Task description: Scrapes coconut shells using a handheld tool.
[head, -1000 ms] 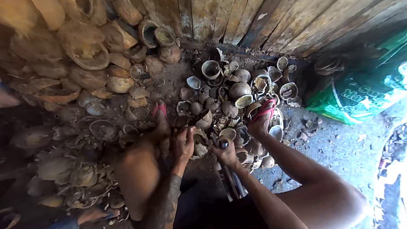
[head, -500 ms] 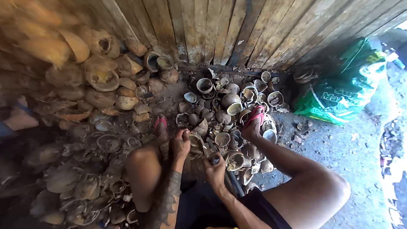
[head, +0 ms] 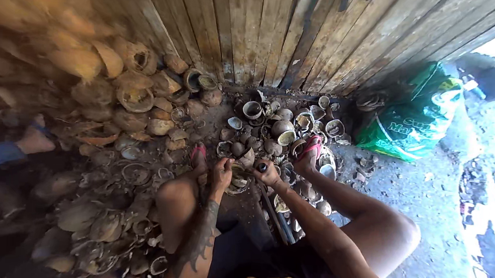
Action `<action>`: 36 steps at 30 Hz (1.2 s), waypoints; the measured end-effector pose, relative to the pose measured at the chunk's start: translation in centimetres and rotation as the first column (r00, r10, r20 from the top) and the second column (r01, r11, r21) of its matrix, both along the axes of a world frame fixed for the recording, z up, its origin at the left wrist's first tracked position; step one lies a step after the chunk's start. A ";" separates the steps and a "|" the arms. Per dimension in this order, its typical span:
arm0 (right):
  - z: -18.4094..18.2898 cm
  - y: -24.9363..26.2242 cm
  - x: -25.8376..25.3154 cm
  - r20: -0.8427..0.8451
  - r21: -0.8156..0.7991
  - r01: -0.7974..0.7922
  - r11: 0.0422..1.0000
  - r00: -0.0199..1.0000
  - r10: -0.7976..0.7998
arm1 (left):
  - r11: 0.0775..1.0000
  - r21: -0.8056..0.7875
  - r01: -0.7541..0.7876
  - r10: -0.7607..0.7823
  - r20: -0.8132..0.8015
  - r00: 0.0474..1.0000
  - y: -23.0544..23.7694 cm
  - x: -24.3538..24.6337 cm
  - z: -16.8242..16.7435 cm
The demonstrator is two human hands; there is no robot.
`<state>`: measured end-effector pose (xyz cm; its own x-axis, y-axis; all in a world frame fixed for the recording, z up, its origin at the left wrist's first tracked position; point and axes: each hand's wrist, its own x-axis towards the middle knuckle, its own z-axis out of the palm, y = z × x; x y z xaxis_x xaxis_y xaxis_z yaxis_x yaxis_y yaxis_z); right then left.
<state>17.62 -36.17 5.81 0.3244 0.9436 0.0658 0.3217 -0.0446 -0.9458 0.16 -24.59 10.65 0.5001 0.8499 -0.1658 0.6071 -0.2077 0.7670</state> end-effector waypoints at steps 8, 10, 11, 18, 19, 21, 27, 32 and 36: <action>9.7 -5.9 -5.7 0.187 -0.532 -0.156 0.832 0.937 0.295 | 0.990 0.131 0.043 -0.048 0.035 0.998 -1.7 -1.3 -1.6; 11.0 -5.2 -5.4 0.058 -0.528 -0.036 0.849 0.995 0.078 | 0.988 0.156 -0.014 -0.014 0.175 0.984 -2.9 -2.3 -2.2; 11.2 -4.3 -4.8 -0.023 -0.550 -0.012 0.835 1.000 -0.001 | 0.987 0.154 -0.044 0.004 0.253 0.967 -3.4 -2.5 -2.4; 5.6 -3.4 -5.9 -0.580 -0.679 0.041 0.733 0.582 -0.570 | 0.972 0.102 -0.211 0.147 0.436 0.888 -3.9 -3.1 -4.0; 5.3 -3.9 -7.4 -0.621 -0.669 0.092 0.737 0.475 -0.624 | 0.969 0.091 -0.228 0.162 0.463 0.871 -3.9 -2.9 -4.1; 5.0 -4.9 -11.2 -0.701 -0.645 0.190 0.740 0.237 -0.672 | 0.947 0.081 -0.310 0.224 0.523 0.822 -4.6 -2.6 -4.4; 7.1 -5.8 -11.7 -0.525 -0.472 0.323 0.820 0.645 -0.556 | 0.930 0.088 -0.358 0.316 0.312 0.896 -5.4 -2.9 -1.0; 10.0 -5.2 -3.5 -0.222 -0.581 0.019 0.814 0.958 -0.181 | 0.988 0.138 0.063 -0.047 -0.112 0.993 -3.5 -2.6 0.6; 8.7 -3.9 -5.3 -0.486 -0.736 -0.063 0.674 0.742 -0.462 | 0.993 0.035 -0.113 0.104 0.194 0.976 -3.8 -4.6 -1.4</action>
